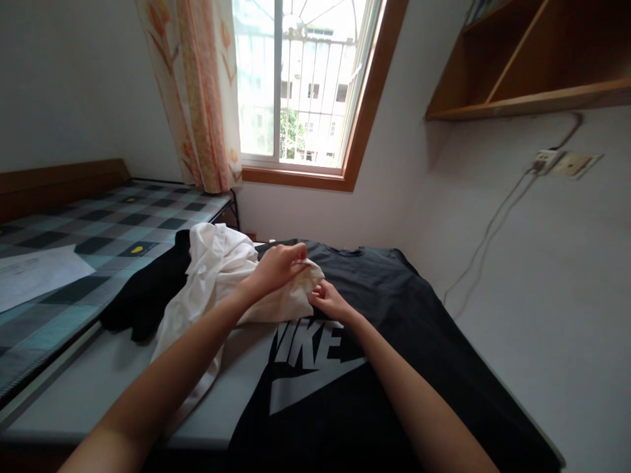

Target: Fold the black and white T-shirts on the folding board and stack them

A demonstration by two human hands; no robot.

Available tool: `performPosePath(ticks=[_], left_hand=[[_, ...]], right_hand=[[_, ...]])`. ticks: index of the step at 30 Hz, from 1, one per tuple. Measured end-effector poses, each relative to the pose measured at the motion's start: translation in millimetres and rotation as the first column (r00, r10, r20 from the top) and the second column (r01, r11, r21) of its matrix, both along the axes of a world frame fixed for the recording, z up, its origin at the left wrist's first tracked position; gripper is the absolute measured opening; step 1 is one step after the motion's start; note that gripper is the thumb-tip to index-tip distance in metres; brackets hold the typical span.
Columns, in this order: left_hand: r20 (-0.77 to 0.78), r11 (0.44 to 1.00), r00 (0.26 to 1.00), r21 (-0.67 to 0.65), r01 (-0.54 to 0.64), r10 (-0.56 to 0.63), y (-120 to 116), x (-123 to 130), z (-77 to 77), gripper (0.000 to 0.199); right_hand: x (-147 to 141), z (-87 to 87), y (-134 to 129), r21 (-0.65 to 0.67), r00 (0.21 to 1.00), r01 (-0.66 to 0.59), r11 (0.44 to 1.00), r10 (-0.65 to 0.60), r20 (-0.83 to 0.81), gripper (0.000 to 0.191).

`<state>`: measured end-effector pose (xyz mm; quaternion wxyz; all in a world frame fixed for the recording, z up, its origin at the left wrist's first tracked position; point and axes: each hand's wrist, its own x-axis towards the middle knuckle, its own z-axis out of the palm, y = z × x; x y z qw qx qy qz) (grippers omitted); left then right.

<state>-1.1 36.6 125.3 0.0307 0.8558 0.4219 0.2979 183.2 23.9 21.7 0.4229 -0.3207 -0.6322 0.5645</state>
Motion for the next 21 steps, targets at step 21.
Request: performPosePath(ticks=[21], left_hand=[[-0.31, 0.721, 0.736, -0.187, -0.668, 0.602, 63.4, -99.1, -36.1, 0.034]], right_hand=[[-4.0, -1.2, 6.8, -0.472, 0.903, 0.169, 0.865, -0.328, -0.277, 0.04]])
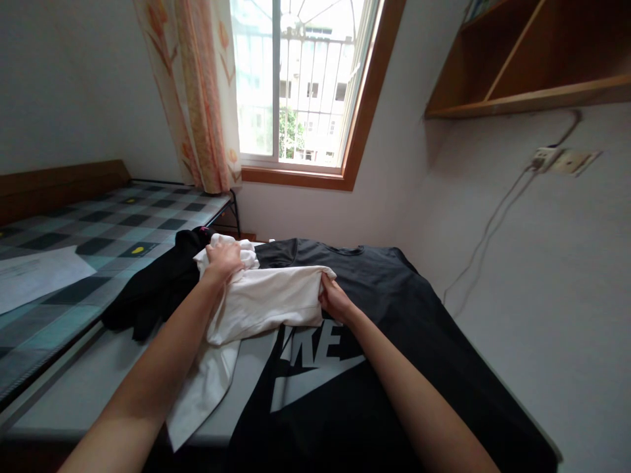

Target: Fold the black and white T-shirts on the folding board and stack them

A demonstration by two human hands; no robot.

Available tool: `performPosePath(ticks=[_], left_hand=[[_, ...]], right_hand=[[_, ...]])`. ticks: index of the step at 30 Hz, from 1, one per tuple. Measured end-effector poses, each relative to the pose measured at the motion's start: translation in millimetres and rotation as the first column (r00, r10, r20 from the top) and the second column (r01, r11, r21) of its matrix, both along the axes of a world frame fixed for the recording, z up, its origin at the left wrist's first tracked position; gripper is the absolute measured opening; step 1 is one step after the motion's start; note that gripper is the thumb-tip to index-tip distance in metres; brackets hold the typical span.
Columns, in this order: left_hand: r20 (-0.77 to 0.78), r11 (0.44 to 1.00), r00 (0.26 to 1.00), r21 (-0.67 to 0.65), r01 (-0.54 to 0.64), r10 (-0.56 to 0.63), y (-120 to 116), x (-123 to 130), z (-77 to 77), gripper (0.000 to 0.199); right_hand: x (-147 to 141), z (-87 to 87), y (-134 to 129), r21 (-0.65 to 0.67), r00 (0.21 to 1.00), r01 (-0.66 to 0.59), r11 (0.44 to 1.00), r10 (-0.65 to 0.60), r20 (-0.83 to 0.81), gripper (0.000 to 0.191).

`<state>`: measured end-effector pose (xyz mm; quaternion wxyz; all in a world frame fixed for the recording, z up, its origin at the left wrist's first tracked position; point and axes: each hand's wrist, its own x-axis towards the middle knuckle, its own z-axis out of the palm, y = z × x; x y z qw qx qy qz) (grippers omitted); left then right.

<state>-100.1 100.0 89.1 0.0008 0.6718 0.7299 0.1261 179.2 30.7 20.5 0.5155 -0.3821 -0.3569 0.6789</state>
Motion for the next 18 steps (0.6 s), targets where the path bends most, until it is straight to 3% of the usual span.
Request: performPosePath(ticks=[3, 6, 8, 11, 15, 16, 18], left_hand=[[-0.022, 1.0, 1.0, 0.013, -0.011, 0.011, -0.4, -0.3, 4.5, 0.014], [-0.042, 0.997, 0.997, 0.055, -0.06, 0.063, -6.2, 1.9, 19.2, 0.016], [-0.04, 0.978, 0.995, 0.192, -0.079, 0.088, -16.0, 5.1, 35.2, 0.02], [0.042, 0.856, 0.999, 0.515, -0.05, 0.033, -38.2, 14.4, 62.8, 0.027], [0.223, 0.564, 0.953, 0.822, -0.073, -0.203, -64.5, 35.6, 87.0, 0.038], [0.213, 0.53, 0.931, 0.847, -0.024, -0.297, -68.3, 41.9, 88.4, 0.04], [0.127, 0.552, 0.847, 0.805, 0.216, -0.517, -71.9, 54.3, 85.3, 0.046]], right_hand=[[4.6, -6.5, 0.7, -0.064, 0.994, -0.075, 0.995, 0.08, 0.069, 0.046], [6.5, -5.3, -2.8, -0.073, 0.984, -0.168, 0.983, 0.172, 0.049, 0.047], [4.9, 1.8, -7.7, -0.05, 0.968, -0.251, 0.967, 0.25, -0.026, 0.047], [1.6, 19.2, -14.6, 0.039, 0.944, -0.289, 0.957, 0.291, -0.157, 0.055], [7.2, 39.4, -15.7, 0.142, 0.964, -0.104, 0.984, 0.135, -0.231, 0.064], [10.2, 41.4, -14.7, 0.154, 0.972, -0.043, 0.987, 0.078, -0.223, 0.065], [15.8, 40.7, -11.8, 0.163, 0.984, 0.045, 0.986, -0.016, -0.175, 0.067]])
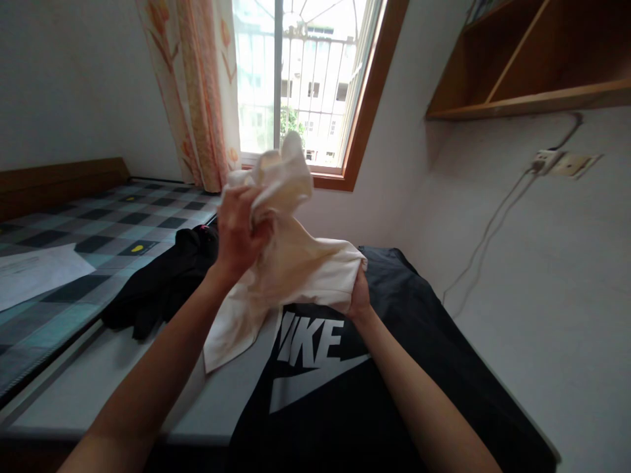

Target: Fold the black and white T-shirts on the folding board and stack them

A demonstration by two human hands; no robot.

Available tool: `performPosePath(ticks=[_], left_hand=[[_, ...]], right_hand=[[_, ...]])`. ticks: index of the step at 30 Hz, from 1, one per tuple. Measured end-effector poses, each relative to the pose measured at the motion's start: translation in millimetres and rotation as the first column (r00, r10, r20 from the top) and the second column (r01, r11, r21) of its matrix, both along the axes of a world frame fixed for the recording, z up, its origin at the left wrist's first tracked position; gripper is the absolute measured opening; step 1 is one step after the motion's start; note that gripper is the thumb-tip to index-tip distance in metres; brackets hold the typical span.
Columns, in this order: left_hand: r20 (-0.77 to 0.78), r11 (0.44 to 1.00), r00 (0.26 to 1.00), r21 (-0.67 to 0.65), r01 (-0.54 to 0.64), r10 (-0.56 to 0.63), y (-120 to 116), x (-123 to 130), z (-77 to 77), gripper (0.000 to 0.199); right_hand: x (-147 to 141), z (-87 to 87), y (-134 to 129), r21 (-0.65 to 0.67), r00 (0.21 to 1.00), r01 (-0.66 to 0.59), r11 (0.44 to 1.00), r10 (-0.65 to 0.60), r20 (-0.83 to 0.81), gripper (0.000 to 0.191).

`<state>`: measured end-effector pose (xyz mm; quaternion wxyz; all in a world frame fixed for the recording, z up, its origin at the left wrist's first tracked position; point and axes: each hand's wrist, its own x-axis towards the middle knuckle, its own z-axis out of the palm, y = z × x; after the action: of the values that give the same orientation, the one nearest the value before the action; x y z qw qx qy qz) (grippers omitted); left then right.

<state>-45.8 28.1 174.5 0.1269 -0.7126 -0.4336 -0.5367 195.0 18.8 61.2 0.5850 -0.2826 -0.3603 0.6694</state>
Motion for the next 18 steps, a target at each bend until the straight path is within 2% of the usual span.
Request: performPosePath(ticks=[1, 2, 3, 4, 5, 6, 9, 10, 11, 14, 15, 16, 18], left_hand=[[-0.105, 0.984, 0.982, -0.096, 0.148, -0.158, 0.3, 5.6, -4.1, 0.049], [-0.196, 0.934, 0.927, -0.227, 0.276, -0.321, 1.9, 10.5, -9.4, 0.05], [-0.254, 0.86, 0.848, -0.359, 0.364, -0.465, 4.8, 14.2, -15.6, 0.05], [-0.278, 0.787, 0.776, -0.464, 0.408, -0.566, 8.8, 16.7, -21.9, 0.048], [-0.28, 0.74, 0.737, -0.527, 0.418, -0.616, 13.6, 17.7, -28.2, 0.046], [-0.275, 0.73, 0.738, -0.552, 0.403, -0.616, 18.7, 17.3, -33.9, 0.045], [-0.26, 0.79, 0.844, -0.551, 0.269, -0.469, 32.3, 10.3, -46.2, 0.05], [-0.262, 0.786, 0.861, -0.576, 0.223, -0.436, 35.1, 7.3, -49.0, 0.054], [-0.271, 0.757, 0.859, -0.626, 0.185, -0.434, 36.9, 4.8, -51.5, 0.058], [-0.292, 0.585, 0.797, -0.806, 0.093, -0.529, 38.1, 3.1, -59.9, 0.066], [-0.297, 0.546, 0.784, -0.835, 0.063, -0.545, 38.1, 4.4, -63.1, 0.065], [-0.309, 0.533, 0.787, -0.846, 0.029, -0.534, 38.5, 6.1, -66.2, 0.059], [-0.329, 0.541, 0.818, -0.841, -0.026, -0.472, 40.7, 9.7, -70.8, 0.038]], right_hand=[[2.0, -2.7, 1.7, -0.001, 0.999, 0.022, 1.0, -0.022, 0.033, 0.069], [3.2, -6.6, 3.5, -0.006, 0.998, 0.028, 1.0, -0.028, 0.064, 0.071], [3.9, -11.4, 5.5, -0.011, 0.996, 0.024, 1.0, -0.023, 0.088, 0.072], [4.4, -16.8, 7.7, -0.018, 0.995, 0.02, 1.0, -0.018, 0.101, 0.072], [4.8, -22.5, 10.1, -0.028, 0.994, 0.017, 0.999, -0.014, 0.106, 0.07], [5.6, -28.0, 12.6, -0.043, 0.994, 0.018, 0.999, -0.014, 0.106, 0.068], [10.1, -41.6, 19.8, -0.13, 0.992, 0.028, 0.991, -0.012, 0.122, 0.054], [11.8, -44.7, 21.8, -0.159, 0.991, 0.043, 0.986, -0.022, 0.134, 0.049], [13.3, -47.1, 23.4, -0.181, 0.988, 0.067, 0.981, -0.04, 0.148, 0.044], [14.9, -49.9, 25.4, -0.202, 0.981, 0.145, 0.968, -0.114, 0.157, 0.039], [14.5, -49.6, 25.1, -0.2, 0.981, 0.156, 0.967, -0.128, 0.145, 0.038], [13.8, -48.7, 24.6, -0.196, 0.982, 0.161, 0.967, -0.137, 0.13, 0.036], [12.4, -46.1, 23.0, -0.176, 0.984, 0.161, 0.971, -0.145, 0.101, 0.036]])
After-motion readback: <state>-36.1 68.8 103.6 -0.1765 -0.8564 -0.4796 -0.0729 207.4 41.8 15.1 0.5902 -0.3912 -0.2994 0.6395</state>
